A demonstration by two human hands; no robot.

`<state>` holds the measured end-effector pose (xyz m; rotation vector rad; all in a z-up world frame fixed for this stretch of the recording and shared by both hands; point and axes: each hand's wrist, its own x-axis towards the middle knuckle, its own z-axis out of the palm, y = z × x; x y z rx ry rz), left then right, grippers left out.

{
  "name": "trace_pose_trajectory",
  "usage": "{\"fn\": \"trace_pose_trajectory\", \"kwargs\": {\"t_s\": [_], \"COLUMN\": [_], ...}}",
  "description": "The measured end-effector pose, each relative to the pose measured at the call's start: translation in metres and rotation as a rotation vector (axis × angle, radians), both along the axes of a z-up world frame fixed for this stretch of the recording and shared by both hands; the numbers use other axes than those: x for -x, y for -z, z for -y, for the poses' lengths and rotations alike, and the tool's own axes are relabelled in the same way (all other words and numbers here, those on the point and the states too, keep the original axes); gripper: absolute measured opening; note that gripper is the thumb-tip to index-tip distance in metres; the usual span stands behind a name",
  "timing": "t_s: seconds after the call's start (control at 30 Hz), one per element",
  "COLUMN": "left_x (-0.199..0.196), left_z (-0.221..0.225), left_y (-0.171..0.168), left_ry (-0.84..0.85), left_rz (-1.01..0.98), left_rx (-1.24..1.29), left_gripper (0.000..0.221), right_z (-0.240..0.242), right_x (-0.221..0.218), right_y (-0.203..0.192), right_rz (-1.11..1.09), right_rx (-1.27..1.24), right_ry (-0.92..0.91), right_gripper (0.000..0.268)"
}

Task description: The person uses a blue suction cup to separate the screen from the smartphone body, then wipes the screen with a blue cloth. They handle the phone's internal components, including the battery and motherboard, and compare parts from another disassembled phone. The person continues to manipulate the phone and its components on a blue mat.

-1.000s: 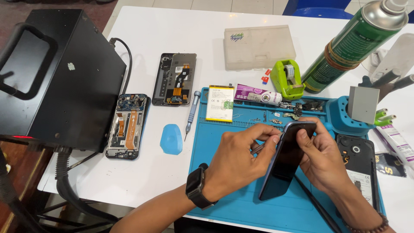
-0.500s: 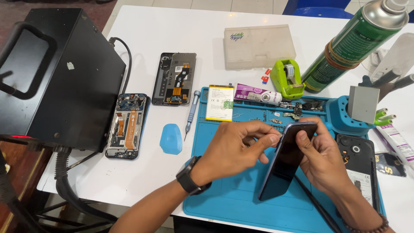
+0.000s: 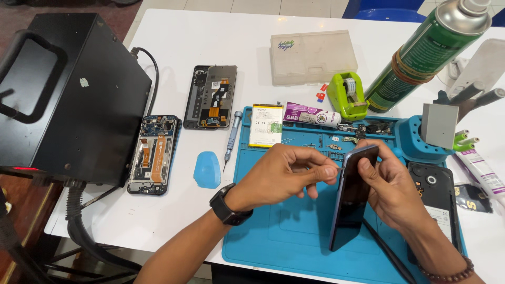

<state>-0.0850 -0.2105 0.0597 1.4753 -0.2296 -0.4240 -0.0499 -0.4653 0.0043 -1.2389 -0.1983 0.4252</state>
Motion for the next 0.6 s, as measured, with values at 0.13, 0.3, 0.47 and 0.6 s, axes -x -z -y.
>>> {"fn": "trace_pose_trajectory", "kwargs": {"t_s": [0.13,0.3,0.47,0.6], "left_x": [0.004,0.008,0.010,0.011], "left_z": [0.001,0.005,0.008,0.008], "left_y": [0.005,0.011,0.014,0.016], "left_ry": [0.007,0.058,0.096,0.130], "left_rz": [0.056,0.106,0.000,-0.043], "left_rx": [0.016,0.134,0.169,0.237], "left_gripper": [0.031,0.029,0.030,0.030], "right_z": [0.003,0.007,0.007,0.007], "right_x": [-0.001,-0.004,-0.004,-0.003], "right_y": [-0.001,-0.002,-0.003,-0.003], "right_rz": [-0.040,-0.137,-0.183,-0.234], "right_rx": [-0.028,-0.091,-0.067,-0.032], "right_ry": [-0.072,-0.175,-0.221,-0.247], "right_gripper": [0.039,0.045,0.055,0.060]}}
